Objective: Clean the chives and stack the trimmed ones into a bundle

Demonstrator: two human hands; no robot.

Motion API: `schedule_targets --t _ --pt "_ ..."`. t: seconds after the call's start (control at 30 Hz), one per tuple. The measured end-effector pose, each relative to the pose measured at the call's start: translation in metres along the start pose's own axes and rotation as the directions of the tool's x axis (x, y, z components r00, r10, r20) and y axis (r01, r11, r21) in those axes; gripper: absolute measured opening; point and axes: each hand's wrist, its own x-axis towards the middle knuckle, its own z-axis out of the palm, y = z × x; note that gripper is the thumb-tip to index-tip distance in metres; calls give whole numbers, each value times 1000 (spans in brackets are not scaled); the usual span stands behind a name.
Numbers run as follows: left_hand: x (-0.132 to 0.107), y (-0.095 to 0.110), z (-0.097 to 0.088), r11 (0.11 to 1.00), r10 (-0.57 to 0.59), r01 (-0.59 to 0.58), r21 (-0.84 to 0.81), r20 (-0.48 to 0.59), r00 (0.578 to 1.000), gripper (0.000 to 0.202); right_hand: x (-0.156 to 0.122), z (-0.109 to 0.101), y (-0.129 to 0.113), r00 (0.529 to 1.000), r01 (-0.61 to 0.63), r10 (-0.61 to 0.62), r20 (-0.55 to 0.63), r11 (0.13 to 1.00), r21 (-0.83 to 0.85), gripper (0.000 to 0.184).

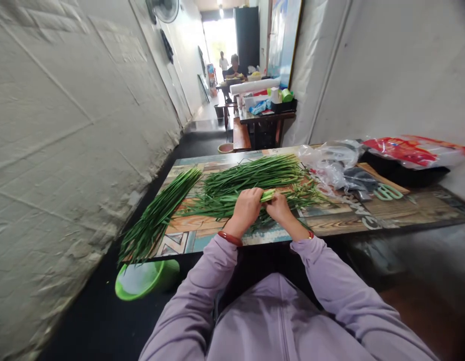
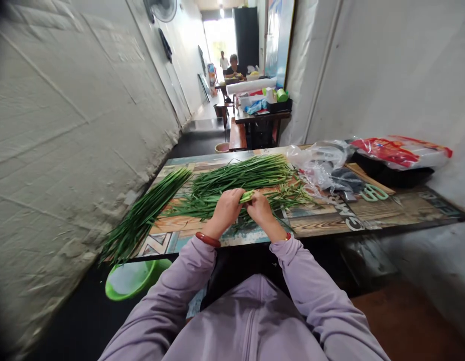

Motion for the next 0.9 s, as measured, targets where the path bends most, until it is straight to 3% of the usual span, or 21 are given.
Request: schedule_targets --t 0.13,0.3,0.43,0.57,0.73,0.9 --pt "-7 -7 11 988 -139 141 -62 48 989 15 -5 -8 0 997 -64 72 -34 979 192 21" --pt "-8 -13 16 984 -75 82 -157 49 996 13 -13 -9 0 979 -193 199 38 862 469 31" --pt "-8 -13 17 991 -66 74 -113 76 995 15 -22 -13 -5 978 -196 207 35 840 506 43" --pt "-7 -11 18 997 -76 76 9 107 991 15 -26 -31 -8 973 -233 180 147 778 584 53" --pt "-6 -2 20 991 -45 26 132 142 989 21 -27 -39 -16 981 -73 175 -83 733 676 61" --pt "-6 3 21 979 0 -32 199 159 987 22 -27 -20 -28 988 -147 86 130 791 593 82"
